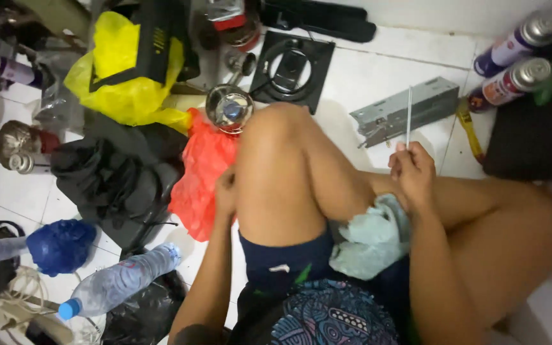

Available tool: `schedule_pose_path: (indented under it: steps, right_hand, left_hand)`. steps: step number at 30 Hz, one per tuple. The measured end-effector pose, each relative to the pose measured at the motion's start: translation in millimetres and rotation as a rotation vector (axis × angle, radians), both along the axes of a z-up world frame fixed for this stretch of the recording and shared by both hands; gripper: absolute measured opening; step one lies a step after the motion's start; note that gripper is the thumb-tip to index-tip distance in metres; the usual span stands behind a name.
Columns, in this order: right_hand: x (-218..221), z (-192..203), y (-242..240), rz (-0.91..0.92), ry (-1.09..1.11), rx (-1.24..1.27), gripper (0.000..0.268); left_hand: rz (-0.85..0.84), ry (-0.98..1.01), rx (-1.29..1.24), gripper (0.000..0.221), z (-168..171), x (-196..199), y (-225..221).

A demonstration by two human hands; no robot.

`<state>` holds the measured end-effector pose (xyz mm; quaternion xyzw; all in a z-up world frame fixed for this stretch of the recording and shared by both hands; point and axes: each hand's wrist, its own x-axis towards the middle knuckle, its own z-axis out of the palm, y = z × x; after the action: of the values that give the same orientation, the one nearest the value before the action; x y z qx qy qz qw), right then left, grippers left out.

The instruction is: Cleaning and inspecting a metal igniter assembly using a brush, screwdriver, and cloth.

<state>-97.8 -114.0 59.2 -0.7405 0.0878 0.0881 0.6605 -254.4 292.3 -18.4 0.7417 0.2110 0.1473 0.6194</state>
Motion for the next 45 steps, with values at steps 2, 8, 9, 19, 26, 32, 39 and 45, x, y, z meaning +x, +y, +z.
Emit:
schedule_pose_path:
  steps: [2, 8, 9, 19, 26, 32, 39, 45]
  right_hand:
    - [-2, -14, -7, -0.034, -0.019, 0.032, 0.027]
    - [-17, -7, -30, -0.19, 0.018, 0.077, 0.023]
    - [-17, -14, -35, -0.207, 0.029, 0.065, 0.028]
    - [-17, -71, -104, -0.073, 0.016, -0.542, 0.026]
    - [-14, -38, -69, -0.022, 0.03, -0.432, 0.021]
    - [-10, 3, -31, -0.023, 0.098, -0.454, 0.037]
    - [-7, 10, -20, -0.039, 0.127, -0.428, 0.036]
    - [-5, -1, -15, -0.08, 0.126, -0.208, 0.029]
  left_hand:
    - [-0.09, -0.044, 0.089, 0.024, -123, -23, 23]
    - [-0.396, 0.317, 0.3, 0.037, 8, 41, -75]
    - [-0.438, 0.423, 0.33, 0.038, 61, 43, -102]
    - [-0.197, 0.202, 0.992, 0.064, -69, 141, -78]
    - [-0.182, 0.31, 1.098, 0.078, -69, 179, -71]
    - [-0.033, 0.006, 0.486, 0.057, -47, 166, -57]
    - [0.07, -0.044, 0.435, 0.029, 5, 122, -66]
    - [0.062, 0.154, 0.331, 0.013, 14, 109, -83]
